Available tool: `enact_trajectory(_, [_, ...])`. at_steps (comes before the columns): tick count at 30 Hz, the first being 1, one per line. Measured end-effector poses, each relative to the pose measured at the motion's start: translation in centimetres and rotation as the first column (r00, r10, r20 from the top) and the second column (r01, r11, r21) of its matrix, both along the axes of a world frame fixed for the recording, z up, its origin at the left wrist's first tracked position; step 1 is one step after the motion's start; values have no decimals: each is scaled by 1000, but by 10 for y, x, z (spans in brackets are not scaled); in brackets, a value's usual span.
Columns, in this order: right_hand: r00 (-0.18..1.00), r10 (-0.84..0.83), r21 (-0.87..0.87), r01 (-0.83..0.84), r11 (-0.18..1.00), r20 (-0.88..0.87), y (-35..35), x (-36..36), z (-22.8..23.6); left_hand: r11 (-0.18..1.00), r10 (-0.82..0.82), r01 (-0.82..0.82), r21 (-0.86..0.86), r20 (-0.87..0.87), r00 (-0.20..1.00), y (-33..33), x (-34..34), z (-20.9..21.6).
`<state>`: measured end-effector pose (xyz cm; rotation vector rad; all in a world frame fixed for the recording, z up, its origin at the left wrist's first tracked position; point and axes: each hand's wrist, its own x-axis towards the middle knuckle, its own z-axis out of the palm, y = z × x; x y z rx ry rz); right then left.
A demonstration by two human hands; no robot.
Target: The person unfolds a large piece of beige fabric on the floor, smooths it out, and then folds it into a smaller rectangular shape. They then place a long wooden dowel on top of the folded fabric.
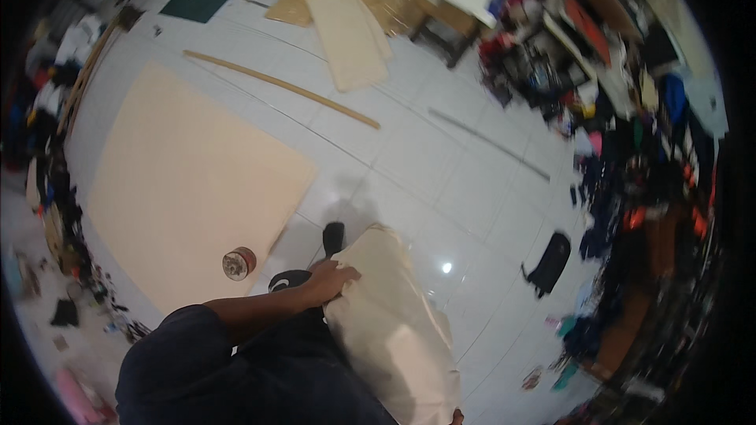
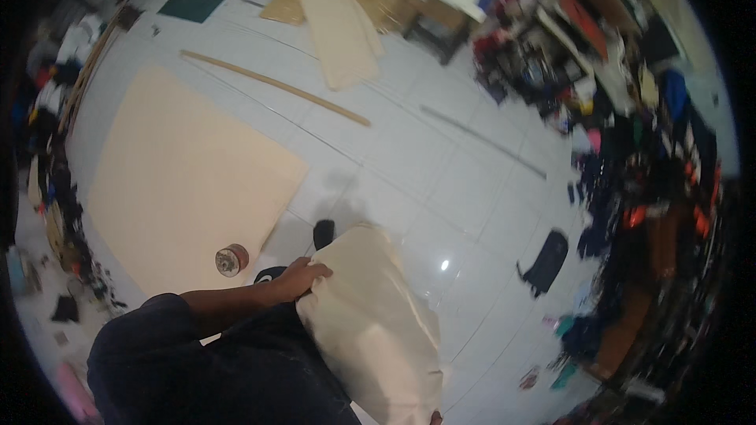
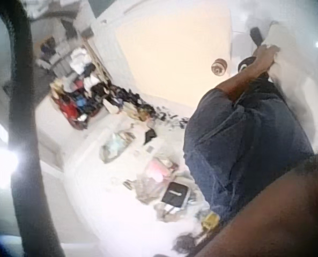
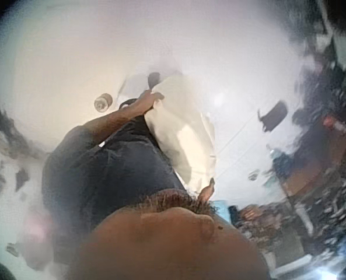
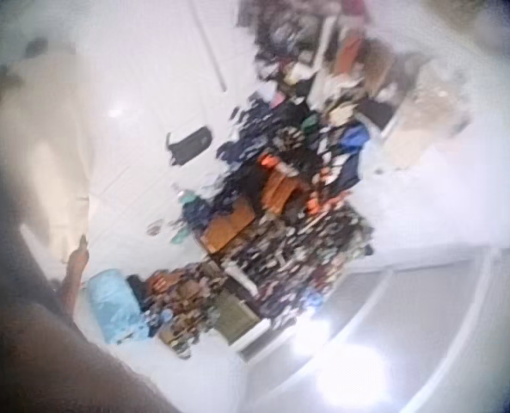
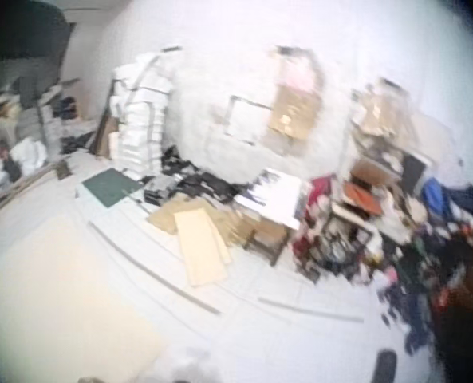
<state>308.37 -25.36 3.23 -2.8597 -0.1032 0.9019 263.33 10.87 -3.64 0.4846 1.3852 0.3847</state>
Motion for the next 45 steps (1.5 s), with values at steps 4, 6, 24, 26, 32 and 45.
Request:
enact_trajectory(4, [982,183,133,-186,973,36,170,-74,45,970,235,-233,75,-22,972,49,-74,58])
enact_trajectory(6, [954,300,200,-299,933,23,239,-110,59,951,279,-271,150,-39,959,65,-118,68])
enact_trajectory(24, [782,608,374,-528,763,-136,732,-514,42,728,660,-529,435,-235,714,375,-542,81])
enact_trajectory(26, [713,699,332,-646,687,-60,793,-572,34,688,704,-584,431,-203,680,409,-606,68])
enact_trajectory(32, [518,854,240,-837,492,54,932,-733,44,583,811,-731,356,-203,548,455,-756,94])
enact_trajectory(45, [303,929,244,-937,250,213,1133,-1115,65,473,881,-715,515,-292,372,610,-1112,120])
